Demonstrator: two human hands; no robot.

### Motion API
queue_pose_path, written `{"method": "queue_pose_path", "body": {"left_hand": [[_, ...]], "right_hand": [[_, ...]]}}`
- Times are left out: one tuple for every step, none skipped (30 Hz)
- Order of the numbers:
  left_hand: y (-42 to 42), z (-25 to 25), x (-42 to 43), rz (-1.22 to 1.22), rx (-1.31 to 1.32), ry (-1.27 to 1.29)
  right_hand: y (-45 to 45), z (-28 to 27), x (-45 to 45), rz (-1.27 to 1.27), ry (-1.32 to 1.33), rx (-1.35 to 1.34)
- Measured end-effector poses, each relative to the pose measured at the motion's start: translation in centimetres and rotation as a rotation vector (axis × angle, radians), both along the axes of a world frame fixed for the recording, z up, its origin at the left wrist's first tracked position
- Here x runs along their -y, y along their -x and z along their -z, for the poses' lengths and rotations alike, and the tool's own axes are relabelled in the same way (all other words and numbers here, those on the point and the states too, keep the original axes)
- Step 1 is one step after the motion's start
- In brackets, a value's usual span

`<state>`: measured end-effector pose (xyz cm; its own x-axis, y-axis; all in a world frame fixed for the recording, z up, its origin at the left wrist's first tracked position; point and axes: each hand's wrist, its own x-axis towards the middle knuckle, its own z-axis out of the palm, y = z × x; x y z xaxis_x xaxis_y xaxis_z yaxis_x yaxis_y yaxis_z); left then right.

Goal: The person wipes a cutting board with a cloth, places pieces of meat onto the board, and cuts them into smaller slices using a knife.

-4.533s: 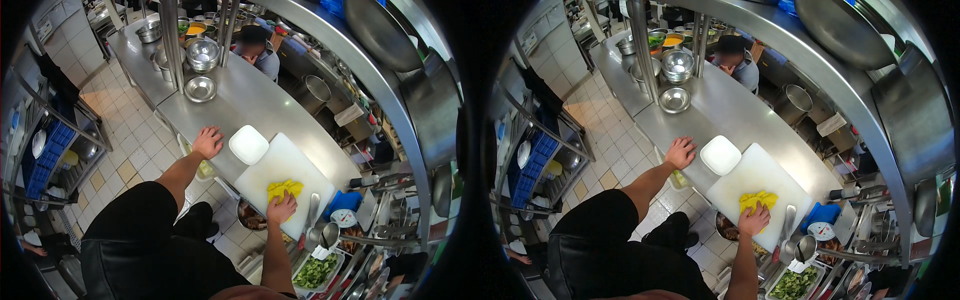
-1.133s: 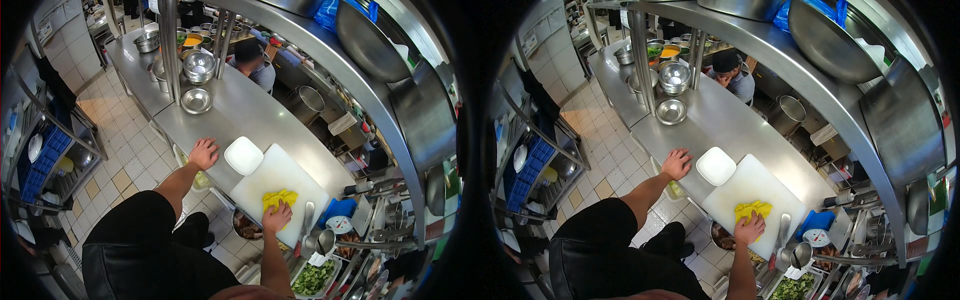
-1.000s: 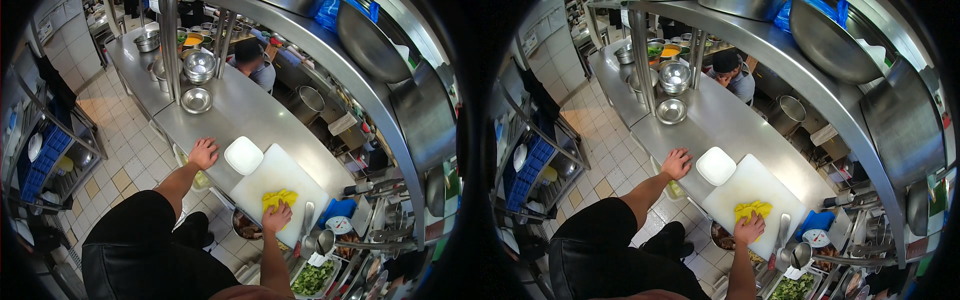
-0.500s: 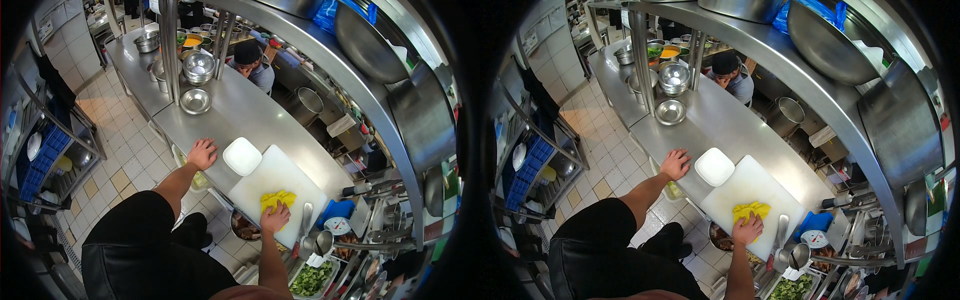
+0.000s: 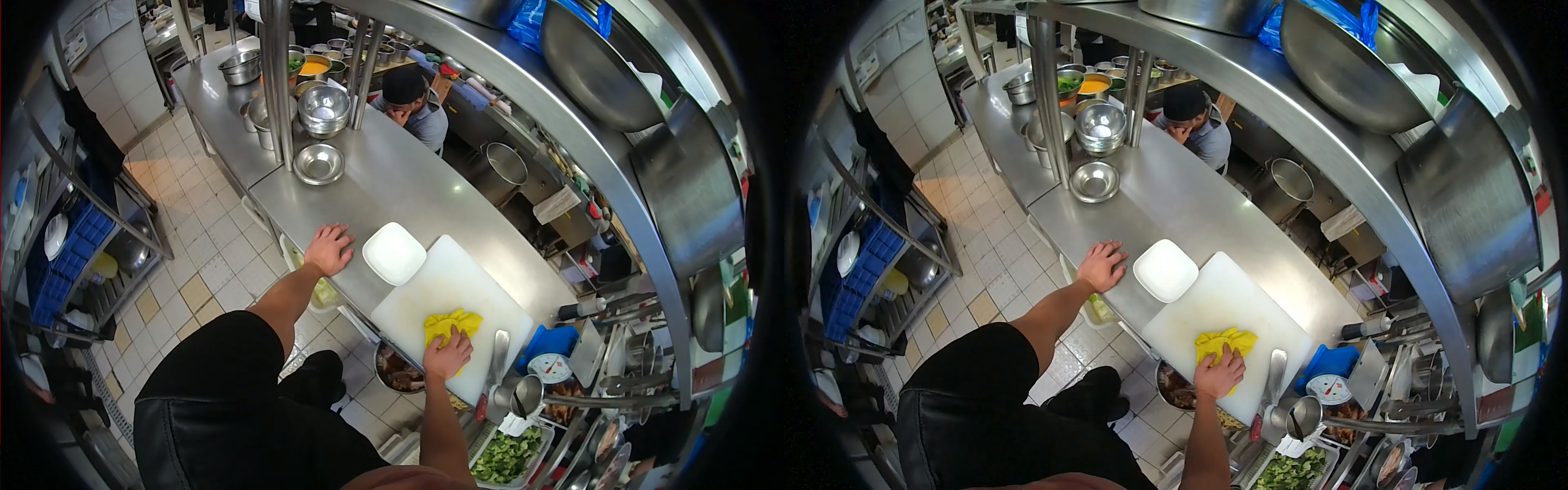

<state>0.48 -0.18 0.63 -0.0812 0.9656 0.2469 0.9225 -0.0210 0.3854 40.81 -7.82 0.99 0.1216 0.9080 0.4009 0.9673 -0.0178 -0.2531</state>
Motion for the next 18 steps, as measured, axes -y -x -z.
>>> {"method": "queue_pose_path", "body": {"left_hand": [[0.0, -0.1, 0.0, 0.001, 0.002, 0.0], [0.0, -0.1, 0.1, 0.002, 0.006, -0.002], [0.0, 0.0, 0.0, 0.004, 0.009, -0.005], [0.0, 0.0, 0.0, 0.004, 0.012, -0.008], [0.0, 0.0, 0.0, 0.005, 0.02, -0.009], [0.0, 0.0, 0.0, 0.005, 0.028, -0.009], [0.0, -0.1, 0.1, 0.006, 0.036, -0.01], [0.0, -0.2, 0.1, 0.003, 0.036, 0.002], [-0.1, -0.7, 0.2, 0.002, 0.035, 0.013], [-0.2, -0.9, 0.2, 0.0, 0.035, 0.024], [-0.3, -0.7, 0.1, 0.009, 0.032, 0.017], [-0.2, -0.5, 0.1, 0.012, 0.024, 0.012], [0.0, -0.4, 0.1, 0.015, 0.015, 0.006], [0.2, -0.2, 0.1, 0.013, 0.014, -0.002], [0.2, -0.1, 0.1, 0.015, 0.015, -0.009], [0.0, 0.1, 0.1, 0.021, 0.02, -0.017], [-0.1, 0.2, -0.1, 0.025, 0.017, -0.021], [0.1, 0.4, -0.3, 0.028, 0.013, -0.023]], "right_hand": [[0.0, 0.0, 0.0, 0.002, 0.002, 0.0], [0.0, 0.0, 0.0, 0.004, 0.003, -0.001], [0.0, 0.0, 0.0, 0.006, 0.003, -0.002], [0.0, 0.0, 0.0, 0.006, 0.0, 0.0], [0.0, 0.0, 0.0, 0.005, -0.003, 0.002], [0.0, 0.1, 0.0, 0.005, -0.006, 0.004], [0.0, 0.3, 0.1, 0.0, -0.011, 0.001], [-0.1, 0.5, 0.0, -0.006, -0.016, -0.002], [-0.2, 0.5, 0.0, -0.01, -0.021, -0.004], [-0.3, 0.4, -0.1, -0.005, -0.024, 0.004], [-0.3, 0.4, -0.1, -0.004, -0.024, 0.01], [-0.1, 0.4, 0.0, -0.009, -0.022, 0.012], [0.1, 0.4, 0.0, -0.01, -0.011, 0.008], [0.1, 0.3, -0.1, -0.01, -0.002, 0.005], [-0.1, 0.4, 0.0, -0.005, 0.007, 0.005], [-0.3, 0.6, 0.0, -0.006, 0.008, 0.01], [-0.4, 0.8, -0.1, -0.006, 0.01, 0.019], [-0.4, 0.7, -0.1, -0.006, 0.013, 0.026]]}}
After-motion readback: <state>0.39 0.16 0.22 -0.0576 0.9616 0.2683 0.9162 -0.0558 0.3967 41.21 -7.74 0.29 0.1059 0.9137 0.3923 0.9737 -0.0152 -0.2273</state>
